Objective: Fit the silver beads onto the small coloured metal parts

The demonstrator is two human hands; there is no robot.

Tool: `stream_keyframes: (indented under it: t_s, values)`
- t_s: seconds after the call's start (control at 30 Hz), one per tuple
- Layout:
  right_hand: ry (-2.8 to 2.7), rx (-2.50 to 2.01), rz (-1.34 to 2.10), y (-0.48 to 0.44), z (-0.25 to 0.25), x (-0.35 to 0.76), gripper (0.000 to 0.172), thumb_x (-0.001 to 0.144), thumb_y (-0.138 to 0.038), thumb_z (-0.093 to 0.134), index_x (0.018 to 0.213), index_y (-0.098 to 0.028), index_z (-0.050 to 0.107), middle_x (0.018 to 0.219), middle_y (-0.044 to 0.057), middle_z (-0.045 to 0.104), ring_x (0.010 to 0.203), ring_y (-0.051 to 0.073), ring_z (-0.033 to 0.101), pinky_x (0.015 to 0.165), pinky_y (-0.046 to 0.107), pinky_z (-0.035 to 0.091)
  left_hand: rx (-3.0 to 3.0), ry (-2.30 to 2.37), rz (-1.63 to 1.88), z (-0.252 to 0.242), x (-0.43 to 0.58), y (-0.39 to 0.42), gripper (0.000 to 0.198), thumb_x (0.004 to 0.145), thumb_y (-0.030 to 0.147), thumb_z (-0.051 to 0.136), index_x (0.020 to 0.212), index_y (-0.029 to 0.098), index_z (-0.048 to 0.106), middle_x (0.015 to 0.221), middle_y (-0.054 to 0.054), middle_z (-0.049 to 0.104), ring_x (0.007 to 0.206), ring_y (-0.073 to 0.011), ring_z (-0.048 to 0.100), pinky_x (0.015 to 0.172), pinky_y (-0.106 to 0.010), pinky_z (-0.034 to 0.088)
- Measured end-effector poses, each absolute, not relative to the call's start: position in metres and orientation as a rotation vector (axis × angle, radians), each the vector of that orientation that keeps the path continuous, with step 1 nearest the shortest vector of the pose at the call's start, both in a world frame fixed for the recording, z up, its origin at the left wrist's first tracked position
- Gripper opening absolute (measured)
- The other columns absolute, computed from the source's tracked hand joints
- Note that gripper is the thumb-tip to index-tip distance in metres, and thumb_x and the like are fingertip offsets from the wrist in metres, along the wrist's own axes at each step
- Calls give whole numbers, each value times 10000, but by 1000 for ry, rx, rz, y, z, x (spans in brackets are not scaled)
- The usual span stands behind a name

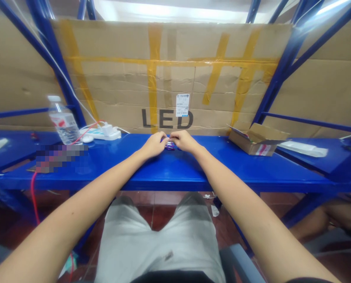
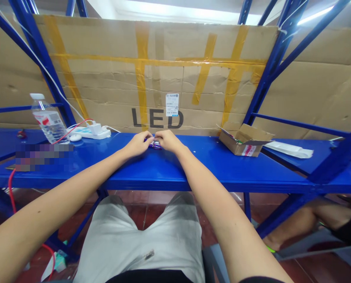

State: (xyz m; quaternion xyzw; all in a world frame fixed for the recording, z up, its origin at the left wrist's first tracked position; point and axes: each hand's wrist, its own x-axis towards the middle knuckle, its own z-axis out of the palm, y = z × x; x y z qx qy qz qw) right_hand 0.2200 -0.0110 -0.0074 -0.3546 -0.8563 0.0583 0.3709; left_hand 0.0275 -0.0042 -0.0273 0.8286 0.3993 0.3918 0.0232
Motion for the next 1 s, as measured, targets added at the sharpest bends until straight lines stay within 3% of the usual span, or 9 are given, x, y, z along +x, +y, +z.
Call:
stream_keyframes:
  t_s: [0.17, 0.27, 0.43, 0.67, 0.83, 1.0]
  values:
    - [-2208, -940, 83, -9, -7, 224, 210, 811, -76, 528, 771, -137, 724, 765, 54, 709, 754, 173, 597, 722, 260, 386, 2560, 1228, 1268, -29, 27, 9, 271, 926, 229, 454, 749, 168, 649, 911, -109, 612, 1058, -255, 572, 1037, -423, 445]
    - [-2220, -952, 64, -9, -7, 225, 219, 817, -69, 530, 782, -138, 734, 778, 61, 720, 760, 178, 601, 723, 261, 388, 2567, 1257, 1152, -27, 24, 4, 270, 928, 292, 492, 717, 188, 623, 811, -83, 625, 946, -252, 590, 921, -393, 485]
    - [-2200, -930, 58, -9, -7, 225, 226, 835, -78, 524, 805, -142, 739, 800, 58, 731, 775, 183, 611, 726, 256, 394, 2435, 1175, 1075, -22, 22, -8, 230, 922, 414, 522, 881, 214, 627, 741, -1, 647, 727, -187, 562, 707, -304, 454]
    - [-2226, -904, 42, -7, -7, 223, 219, 838, -85, 532, 802, -148, 739, 812, 66, 733, 784, 189, 612, 746, 262, 402, 1929, 1221, 993, -19, 30, -3, 395, 940, 385, 405, 611, 197, 518, 486, -6, 442, 435, -146, 400, 462, -305, 318]
    - [-2223, -892, 56, -8, -8, 223, 226, 833, -90, 527, 804, -143, 745, 807, 71, 729, 785, 190, 613, 748, 267, 402, 1945, 1132, 958, -20, 28, -7, 327, 908, 368, 485, 622, 210, 492, 463, 8, 409, 416, -138, 392, 457, -292, 314]
    - [-2241, -887, 111, -11, -6, 223, 214, 799, -97, 520, 743, -148, 721, 745, 49, 699, 722, 168, 576, 716, 263, 390, 2298, 1206, 993, -18, 25, -12, 336, 907, 373, 487, 614, 209, 477, 531, -9, 499, 567, -176, 482, 587, -310, 375]
